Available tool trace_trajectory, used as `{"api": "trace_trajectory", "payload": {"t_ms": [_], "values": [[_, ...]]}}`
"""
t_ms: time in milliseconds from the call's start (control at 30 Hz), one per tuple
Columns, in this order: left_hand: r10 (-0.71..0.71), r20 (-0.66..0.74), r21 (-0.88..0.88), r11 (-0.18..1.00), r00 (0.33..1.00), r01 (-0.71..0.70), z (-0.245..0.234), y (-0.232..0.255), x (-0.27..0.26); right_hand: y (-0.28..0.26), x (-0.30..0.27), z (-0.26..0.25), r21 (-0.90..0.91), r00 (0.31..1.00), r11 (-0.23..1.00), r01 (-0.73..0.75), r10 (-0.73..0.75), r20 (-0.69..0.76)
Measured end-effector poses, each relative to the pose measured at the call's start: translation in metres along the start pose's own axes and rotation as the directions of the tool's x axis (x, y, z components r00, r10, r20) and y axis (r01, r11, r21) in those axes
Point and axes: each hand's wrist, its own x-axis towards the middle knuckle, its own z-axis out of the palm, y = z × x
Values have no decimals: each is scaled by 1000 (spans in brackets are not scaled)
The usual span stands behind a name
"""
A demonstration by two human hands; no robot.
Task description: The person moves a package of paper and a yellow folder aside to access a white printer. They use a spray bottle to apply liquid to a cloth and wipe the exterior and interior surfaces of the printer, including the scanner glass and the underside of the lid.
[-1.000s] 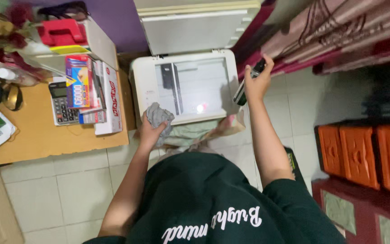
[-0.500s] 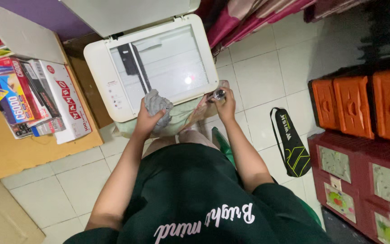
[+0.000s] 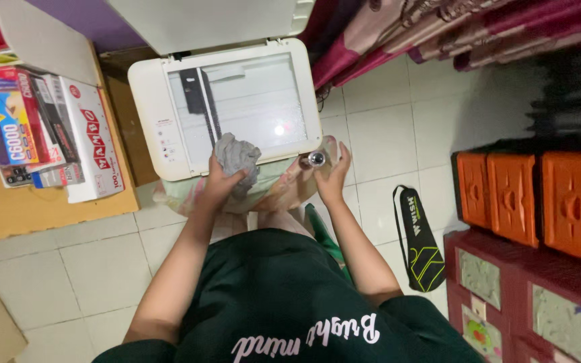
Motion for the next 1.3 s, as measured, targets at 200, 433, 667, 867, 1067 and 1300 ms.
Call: {"api": "trace_trajectory", "payload": {"t_ms": [200, 433, 667, 867, 1067, 1300], "values": [[-95, -239, -54, 995, 967, 84, -34, 6, 17, -78, 18, 14, -71, 983, 981, 181, -180, 20], [233, -595, 640, 717, 770, 277, -132, -28, -2, -162, 43, 159, -83, 835, 940, 330, -250, 490], [118, -531, 721, 584, 839, 374, -193, -55, 3, -195, 40, 266, -382, 801, 764, 520, -281, 529], [-30, -495, 597, 714, 869, 365, -198, 7, -12, -166, 75, 317, -351, 825, 765, 539, -396, 403], [-90, -439, 415, 862, 894, 291, -206, 3, -17, -174, 94, 346, -124, 932, 949, 289, -250, 263], [-124, -452, 519, 769, 883, 374, -216, -32, -16, -200, -5, 326, -89, 633, 707, 701, -560, 535]]}}
